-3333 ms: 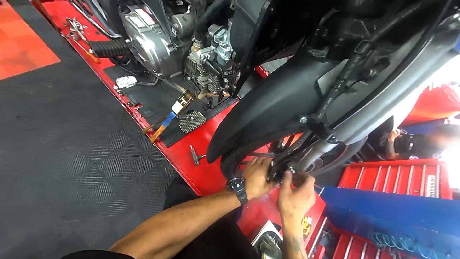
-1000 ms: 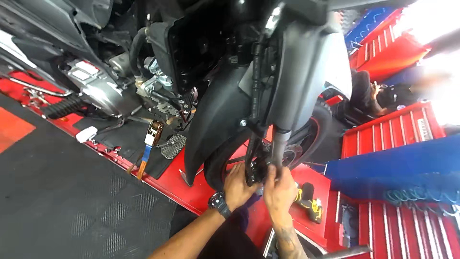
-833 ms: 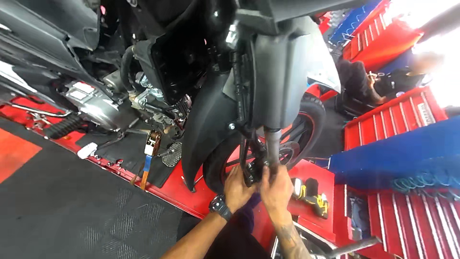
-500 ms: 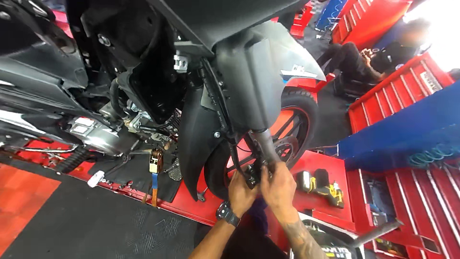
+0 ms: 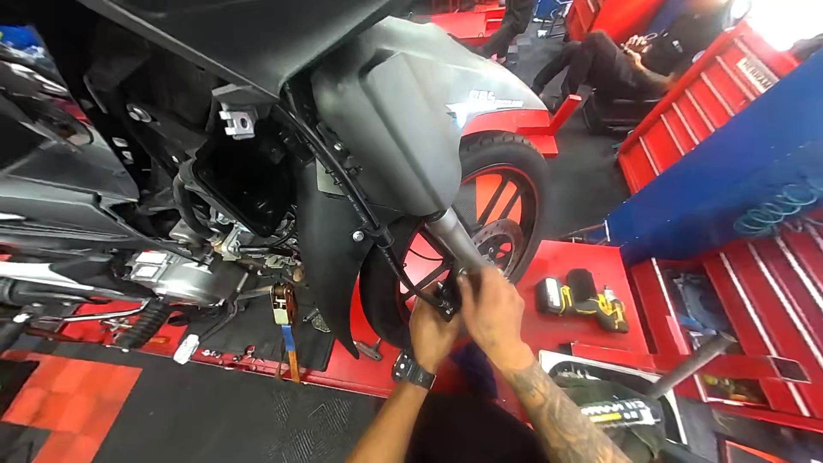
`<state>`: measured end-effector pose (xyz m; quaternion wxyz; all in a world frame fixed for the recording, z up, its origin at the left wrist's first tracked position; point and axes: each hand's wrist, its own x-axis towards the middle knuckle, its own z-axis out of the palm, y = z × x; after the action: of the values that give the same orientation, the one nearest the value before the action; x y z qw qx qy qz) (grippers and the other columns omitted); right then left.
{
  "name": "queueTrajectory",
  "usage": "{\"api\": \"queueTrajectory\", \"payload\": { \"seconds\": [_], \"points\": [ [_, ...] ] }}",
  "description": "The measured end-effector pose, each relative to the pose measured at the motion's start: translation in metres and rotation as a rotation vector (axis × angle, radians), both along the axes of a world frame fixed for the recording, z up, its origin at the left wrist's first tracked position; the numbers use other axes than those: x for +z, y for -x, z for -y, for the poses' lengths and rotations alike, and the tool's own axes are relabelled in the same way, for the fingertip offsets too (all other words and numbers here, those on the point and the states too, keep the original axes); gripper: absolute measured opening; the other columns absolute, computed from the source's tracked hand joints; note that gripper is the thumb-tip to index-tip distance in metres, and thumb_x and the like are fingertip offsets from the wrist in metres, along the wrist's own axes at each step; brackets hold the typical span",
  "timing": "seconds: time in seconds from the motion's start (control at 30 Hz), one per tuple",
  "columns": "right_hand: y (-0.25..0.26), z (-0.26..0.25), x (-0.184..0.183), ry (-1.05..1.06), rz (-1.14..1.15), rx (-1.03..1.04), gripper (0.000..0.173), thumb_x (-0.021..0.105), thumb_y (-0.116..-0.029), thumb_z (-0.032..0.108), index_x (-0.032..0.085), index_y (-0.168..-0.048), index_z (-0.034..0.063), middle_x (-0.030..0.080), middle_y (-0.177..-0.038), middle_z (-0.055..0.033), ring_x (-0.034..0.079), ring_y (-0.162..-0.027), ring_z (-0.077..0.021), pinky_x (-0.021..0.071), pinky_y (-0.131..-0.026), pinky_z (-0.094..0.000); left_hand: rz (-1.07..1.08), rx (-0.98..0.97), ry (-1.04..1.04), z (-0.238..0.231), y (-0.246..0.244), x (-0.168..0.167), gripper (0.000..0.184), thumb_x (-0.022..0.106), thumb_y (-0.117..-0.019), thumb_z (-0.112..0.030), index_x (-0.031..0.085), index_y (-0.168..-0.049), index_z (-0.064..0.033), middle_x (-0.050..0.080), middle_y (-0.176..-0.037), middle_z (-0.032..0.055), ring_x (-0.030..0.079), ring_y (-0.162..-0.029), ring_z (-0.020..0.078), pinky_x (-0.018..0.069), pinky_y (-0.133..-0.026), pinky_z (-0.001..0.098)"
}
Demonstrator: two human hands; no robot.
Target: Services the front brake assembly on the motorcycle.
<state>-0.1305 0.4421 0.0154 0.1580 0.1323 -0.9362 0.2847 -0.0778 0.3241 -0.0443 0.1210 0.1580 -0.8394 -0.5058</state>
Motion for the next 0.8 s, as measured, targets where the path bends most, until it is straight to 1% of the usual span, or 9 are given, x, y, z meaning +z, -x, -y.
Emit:
{"api": "queueTrajectory", "payload": {
  "seconds": [0.1,0.2,0.3,0.37,0.4,0.47,0.57,0.67,0.8],
  "points": [
    [-0.002,0.003,-0.002,0.002,-0.033,0.003,0.026,0.057,-0.1015,0.031,0.067,-0.103,0.0073,0.068,-0.092,-0.0098,0.068,-0.086,-0.0286,0.0558,-0.071,-0.0495,-0.007,-0.024,0.008,0.001,0.0,0.0,0.062,0.082,-0.0801,-0.035,0.063,-0.134,-0.0111,0.069,-0.123,0.0037,0.066,-0.112,0.0137,0.0563,-0.1,0.0413],
    [0.001,0.004,-0.003,-0.011,-0.055,0.013,0.03,0.05,-0.1056,0.033,0.067,-0.098,0.0086,0.067,-0.087,-0.0081,0.068,-0.082,-0.0265,0.0546,-0.071,-0.0479,-0.019,-0.043,0.01,0.004,0.001,-0.001,0.064,0.083,-0.0795,-0.037,0.062,-0.134,-0.0119,0.069,-0.122,0.0024,0.066,-0.112,0.012,0.0563,-0.1,0.0403],
    [0.005,0.004,-0.006,-0.019,-0.052,0.006,0.039,0.044,-0.1084,0.036,0.064,-0.086,0.0111,0.062,-0.074,-0.0059,0.065,-0.071,-0.0242,0.0512,-0.063,-0.0464,0.001,-0.045,-0.009,0.003,0.001,-0.001,0.065,0.084,-0.0781,-0.036,0.062,-0.135,-0.0133,0.068,-0.123,0.0014,0.066,-0.112,0.0114,0.0573,-0.099,0.04],
    [0.006,0.002,-0.005,-0.007,-0.045,-0.003,0.042,0.044,-0.1085,0.039,0.063,-0.083,0.0116,0.061,-0.072,-0.0055,0.064,-0.068,-0.0243,0.0507,-0.059,-0.046,-0.008,-0.054,-0.02,0.003,0.002,-0.002,0.068,0.085,-0.0771,-0.036,0.061,-0.136,-0.0135,0.068,-0.124,0.0013,0.066,-0.112,0.0114,0.0574,-0.099,0.0401],
    [0.004,0.0,-0.003,0.003,-0.034,-0.011,0.042,0.045,-0.1079,0.041,0.065,-0.085,0.0112,0.063,-0.075,-0.0061,0.066,-0.07,-0.025,0.0519,-0.06,-0.0464,-0.011,-0.058,-0.024,0.003,0.001,-0.002,0.068,0.085,-0.0772,-0.037,0.061,-0.136,-0.0137,0.068,-0.124,0.0009,0.066,-0.112,0.0109,0.0577,-0.098,0.0396],
    [0.0,0.0,0.003,0.022,-0.004,-0.019,0.039,0.051,-0.1051,0.044,0.068,-0.097,0.009,0.067,-0.088,-0.0087,0.068,-0.082,-0.0274,0.0561,-0.067,-0.0481,-0.023,-0.061,-0.017,0.004,0.0,-0.001,0.069,0.085,-0.0782,-0.038,0.06,-0.137,-0.0126,0.069,-0.123,0.0011,0.067,-0.111,0.0098,0.0586,-0.098,0.0386],
    [-0.006,0.003,0.009,0.0,0.05,-0.027,0.029,0.056,-0.1014,0.033,0.067,-0.105,0.0067,0.067,-0.098,-0.0124,0.068,-0.089,-0.031,0.057,-0.072,-0.0511,-0.027,-0.082,-0.019,0.001,0.0,0.002,0.071,0.083,-0.0779,-0.035,0.059,-0.139,-0.009,0.071,-0.121,0.0038,0.068,-0.109,0.0114,0.0587,-0.097,0.0402],
    [-0.003,0.003,0.004,-0.018,0.029,-0.049,0.028,0.052,-0.1038,0.031,0.067,-0.102,0.0071,0.067,-0.093,-0.0108,0.068,-0.087,-0.0291,0.0555,-0.074,-0.0488,-0.036,-0.096,-0.042,-0.001,0.001,0.001,0.071,0.084,-0.0766,-0.028,0.057,-0.139,-0.0067,0.07,-0.122,0.0052,0.068,-0.11,0.0119,0.0583,-0.098,0.0394],
    [0.001,0.008,-0.006,-0.001,0.033,-0.076,0.036,0.045,-0.1079,0.033,0.067,-0.093,0.0095,0.068,-0.084,-0.0079,0.069,-0.081,-0.0263,0.0549,-0.072,-0.0474,-0.032,-0.095,-0.042,0.0,0.001,0.0,0.07,0.084,-0.0776,-0.024,0.057,-0.14,-0.0059,0.069,-0.123,0.0057,0.068,-0.111,0.0118,0.0578,-0.099,0.0373]
  ]
}}
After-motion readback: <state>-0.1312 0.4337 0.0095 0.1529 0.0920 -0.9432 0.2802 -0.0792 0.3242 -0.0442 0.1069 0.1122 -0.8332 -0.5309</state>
